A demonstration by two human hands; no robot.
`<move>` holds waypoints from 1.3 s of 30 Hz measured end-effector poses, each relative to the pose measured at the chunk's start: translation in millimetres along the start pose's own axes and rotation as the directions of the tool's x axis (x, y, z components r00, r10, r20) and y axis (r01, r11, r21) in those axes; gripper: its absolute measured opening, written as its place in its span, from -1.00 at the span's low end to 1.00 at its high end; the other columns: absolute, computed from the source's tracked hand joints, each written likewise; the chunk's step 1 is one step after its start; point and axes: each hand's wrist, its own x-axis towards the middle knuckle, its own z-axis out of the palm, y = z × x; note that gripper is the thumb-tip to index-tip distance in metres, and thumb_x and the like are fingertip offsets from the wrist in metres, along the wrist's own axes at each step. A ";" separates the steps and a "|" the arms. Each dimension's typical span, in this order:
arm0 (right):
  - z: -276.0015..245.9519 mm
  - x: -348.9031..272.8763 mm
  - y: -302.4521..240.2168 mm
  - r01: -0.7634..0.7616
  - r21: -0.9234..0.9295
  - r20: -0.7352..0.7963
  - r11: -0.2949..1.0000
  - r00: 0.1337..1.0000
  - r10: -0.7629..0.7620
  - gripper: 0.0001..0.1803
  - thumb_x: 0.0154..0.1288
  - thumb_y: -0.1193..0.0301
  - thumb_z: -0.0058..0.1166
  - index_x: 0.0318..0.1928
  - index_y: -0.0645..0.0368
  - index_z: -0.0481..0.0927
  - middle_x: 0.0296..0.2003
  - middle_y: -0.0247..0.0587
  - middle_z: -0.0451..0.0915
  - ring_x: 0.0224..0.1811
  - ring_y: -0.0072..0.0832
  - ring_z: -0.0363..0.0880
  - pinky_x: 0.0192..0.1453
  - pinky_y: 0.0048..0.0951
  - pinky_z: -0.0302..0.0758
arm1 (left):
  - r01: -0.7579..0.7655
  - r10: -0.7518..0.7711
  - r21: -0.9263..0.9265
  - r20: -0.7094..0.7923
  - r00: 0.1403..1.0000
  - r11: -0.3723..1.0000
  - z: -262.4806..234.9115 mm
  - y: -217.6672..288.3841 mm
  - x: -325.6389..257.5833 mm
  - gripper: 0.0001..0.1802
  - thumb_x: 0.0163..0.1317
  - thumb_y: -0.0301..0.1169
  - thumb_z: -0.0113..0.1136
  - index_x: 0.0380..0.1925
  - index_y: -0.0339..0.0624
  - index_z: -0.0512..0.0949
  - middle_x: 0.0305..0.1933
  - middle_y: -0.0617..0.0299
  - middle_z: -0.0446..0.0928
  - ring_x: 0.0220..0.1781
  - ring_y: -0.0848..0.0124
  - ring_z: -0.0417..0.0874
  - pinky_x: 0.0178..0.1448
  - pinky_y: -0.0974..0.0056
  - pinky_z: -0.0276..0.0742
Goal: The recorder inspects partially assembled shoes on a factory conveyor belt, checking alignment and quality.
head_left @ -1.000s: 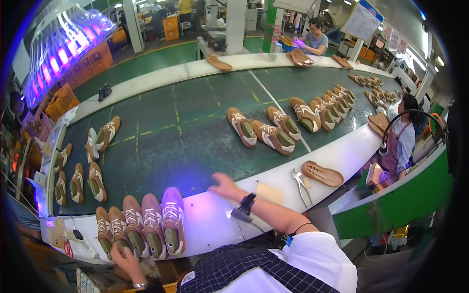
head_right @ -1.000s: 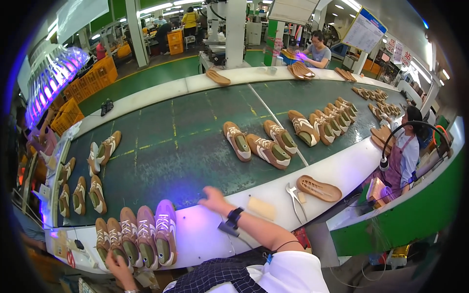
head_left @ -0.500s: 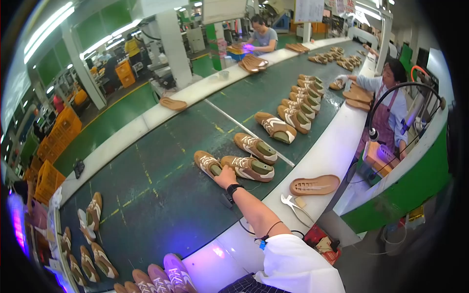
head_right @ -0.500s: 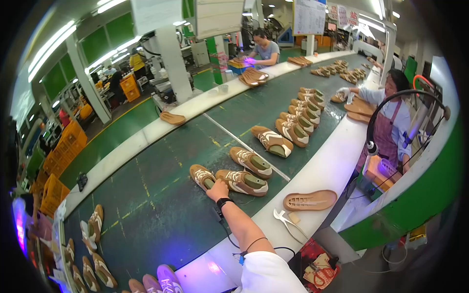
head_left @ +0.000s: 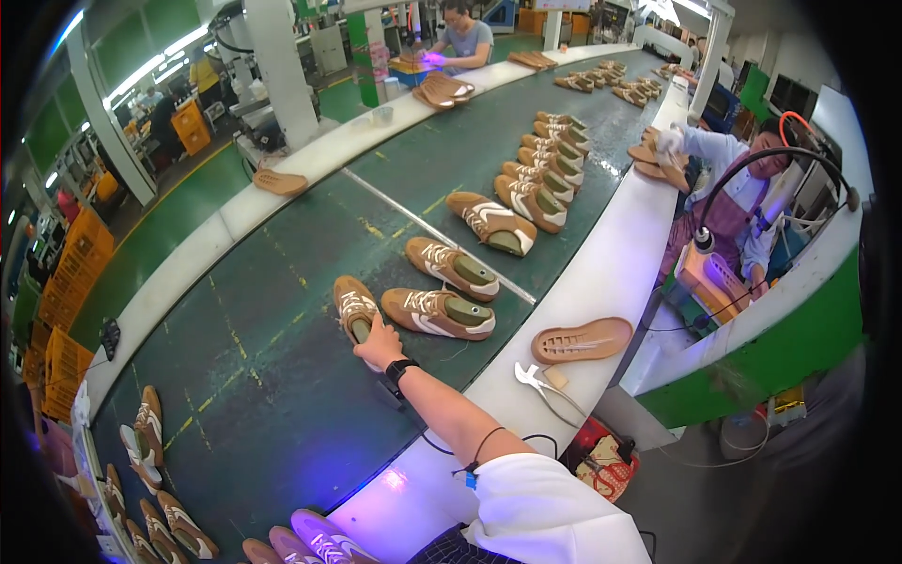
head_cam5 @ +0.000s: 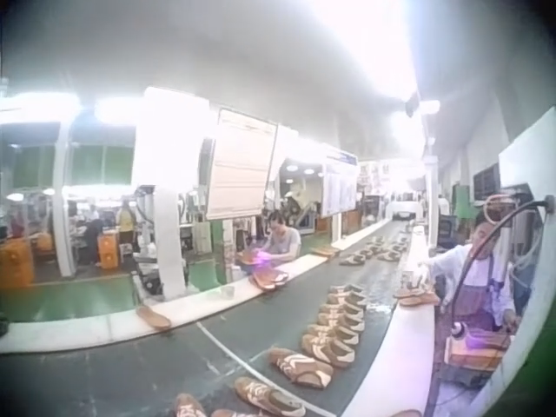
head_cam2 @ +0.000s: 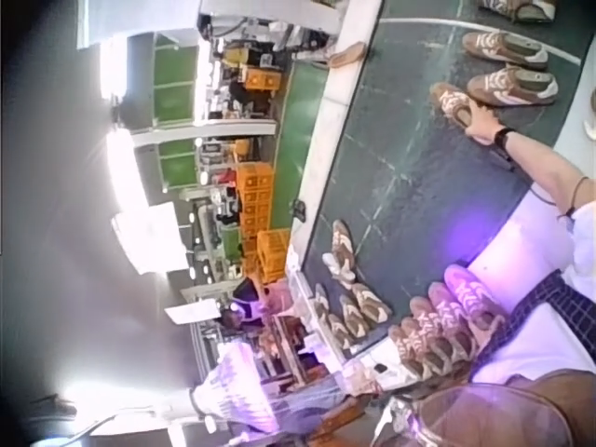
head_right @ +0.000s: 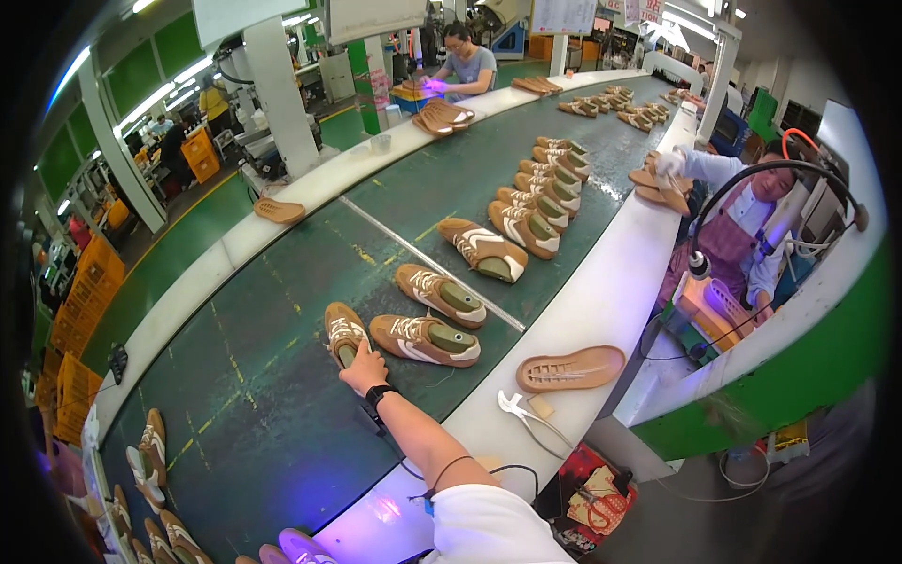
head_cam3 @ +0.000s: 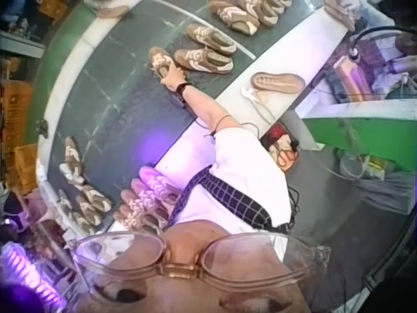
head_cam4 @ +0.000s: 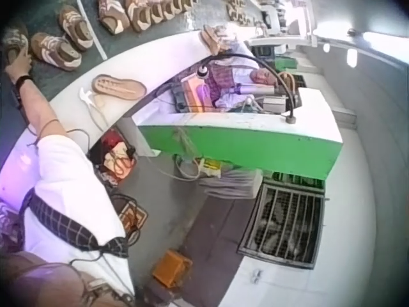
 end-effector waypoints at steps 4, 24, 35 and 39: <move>-8.1 -11.2 7.9 -0.083 0.089 0.136 0.993 0.988 0.070 -0.12 -0.13 0.26 0.26 0.23 0.20 0.15 0.09 0.22 0.41 0.20 0.02 0.38 0.23 -0.10 0.34 | -0.199 0.201 -0.134 0.006 0.979 0.971 11.3 -9.0 24.0 -0.25 -0.08 -0.15 0.29 0.15 -0.13 0.30 0.04 -0.10 0.30 0.06 0.06 0.28 0.13 0.11 0.24; -88.1 -304.8 61.6 -0.468 0.635 0.773 0.615 0.387 -0.504 -0.11 -0.15 0.50 0.13 0.32 0.18 0.18 0.05 -0.27 0.46 0.03 -0.47 0.48 0.12 -0.44 0.40 | -0.764 0.645 -0.065 -0.493 0.583 0.641 5.1 -82.0 -75.6 -0.64 -0.07 -0.48 0.20 -0.18 -0.14 0.49 -0.27 0.24 0.50 -0.31 0.36 0.51 -0.18 0.26 0.47; -83.4 -314.1 38.5 -0.401 0.520 0.851 0.754 0.324 -0.414 0.12 -0.43 0.44 0.15 0.37 0.22 0.11 0.20 -0.22 0.34 0.25 -0.36 0.29 0.35 -0.44 0.15 | -0.050 0.131 -0.999 -0.048 0.990 0.011 -23.4 -32.6 -110.9 -0.23 -0.37 -0.55 0.16 0.07 -0.24 0.33 -0.12 0.18 0.49 -0.07 0.28 0.53 0.05 0.29 0.43; -84.1 -313.7 24.0 -0.407 0.527 0.848 0.746 0.310 -0.430 0.09 -0.43 0.47 0.14 0.35 0.20 0.13 0.18 -0.21 0.35 0.24 -0.35 0.29 0.34 -0.42 0.16 | -0.089 0.131 -0.996 -0.085 0.988 0.025 -30.5 -26.6 -113.9 -0.15 -0.36 -0.56 0.14 0.16 -0.22 0.27 -0.03 0.18 0.46 0.01 0.29 0.51 0.10 0.29 0.41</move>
